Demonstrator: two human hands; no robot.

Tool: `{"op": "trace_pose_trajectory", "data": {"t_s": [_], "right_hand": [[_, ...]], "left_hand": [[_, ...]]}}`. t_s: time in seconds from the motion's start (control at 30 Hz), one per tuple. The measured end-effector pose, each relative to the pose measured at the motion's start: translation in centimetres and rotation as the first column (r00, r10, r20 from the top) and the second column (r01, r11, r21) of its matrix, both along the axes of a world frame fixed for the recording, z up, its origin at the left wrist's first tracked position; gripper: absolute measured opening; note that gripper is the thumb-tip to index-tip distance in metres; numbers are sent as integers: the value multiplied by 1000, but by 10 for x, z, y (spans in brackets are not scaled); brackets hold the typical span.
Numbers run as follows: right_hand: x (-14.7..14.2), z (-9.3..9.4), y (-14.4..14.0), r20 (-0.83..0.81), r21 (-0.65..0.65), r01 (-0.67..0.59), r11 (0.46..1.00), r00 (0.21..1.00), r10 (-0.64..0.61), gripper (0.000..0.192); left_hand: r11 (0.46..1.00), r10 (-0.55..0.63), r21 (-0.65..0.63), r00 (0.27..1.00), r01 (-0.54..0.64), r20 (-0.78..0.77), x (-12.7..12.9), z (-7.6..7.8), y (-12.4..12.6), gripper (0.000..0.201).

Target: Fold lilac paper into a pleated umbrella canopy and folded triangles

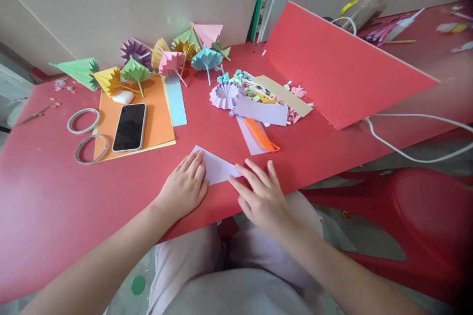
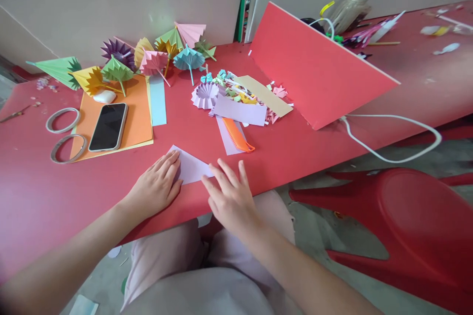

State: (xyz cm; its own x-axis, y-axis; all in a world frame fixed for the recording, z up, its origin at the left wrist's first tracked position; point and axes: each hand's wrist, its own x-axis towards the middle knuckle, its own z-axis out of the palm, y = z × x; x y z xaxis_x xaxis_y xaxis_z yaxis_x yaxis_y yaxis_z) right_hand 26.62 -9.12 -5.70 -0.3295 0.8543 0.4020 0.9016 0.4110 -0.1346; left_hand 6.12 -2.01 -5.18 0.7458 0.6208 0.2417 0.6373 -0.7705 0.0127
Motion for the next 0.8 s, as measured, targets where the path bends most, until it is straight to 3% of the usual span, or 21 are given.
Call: {"op": "trace_pose_trajectory", "data": {"t_s": [0.3, 0.43, 0.53, 0.67, 0.73, 0.8], "right_hand": [[47, -6, -1, 21, 71, 143, 987, 989, -145, 32], [46, -1, 4, -159, 130, 194, 972, 972, -173, 32], [19, 10, 15, -347, 104, 78, 992, 937, -37, 41], [-33, 21, 44, -426, 28, -231, 972, 877, 221, 43], [-52, 21, 61, -473, -89, -334, 938, 844, 255, 45], [-63, 18, 75, -531, -217, -369, 904, 821, 208, 47]], "left_hand": [[1000, 7, 20, 1000, -7, -9, 1, 0, 0, 36], [1000, 9, -12, 1000, -8, 28, 0, -1, 0, 37], [1000, -1, -11, 999, 2, 52, -1, -3, 0, 38], [999, -22, 45, 997, 19, 71, -1, -6, 1, 43], [997, -45, 71, 996, 40, 74, -1, -6, 1, 43], [994, -71, 91, 995, 65, 65, -1, -6, 1, 41]]}}
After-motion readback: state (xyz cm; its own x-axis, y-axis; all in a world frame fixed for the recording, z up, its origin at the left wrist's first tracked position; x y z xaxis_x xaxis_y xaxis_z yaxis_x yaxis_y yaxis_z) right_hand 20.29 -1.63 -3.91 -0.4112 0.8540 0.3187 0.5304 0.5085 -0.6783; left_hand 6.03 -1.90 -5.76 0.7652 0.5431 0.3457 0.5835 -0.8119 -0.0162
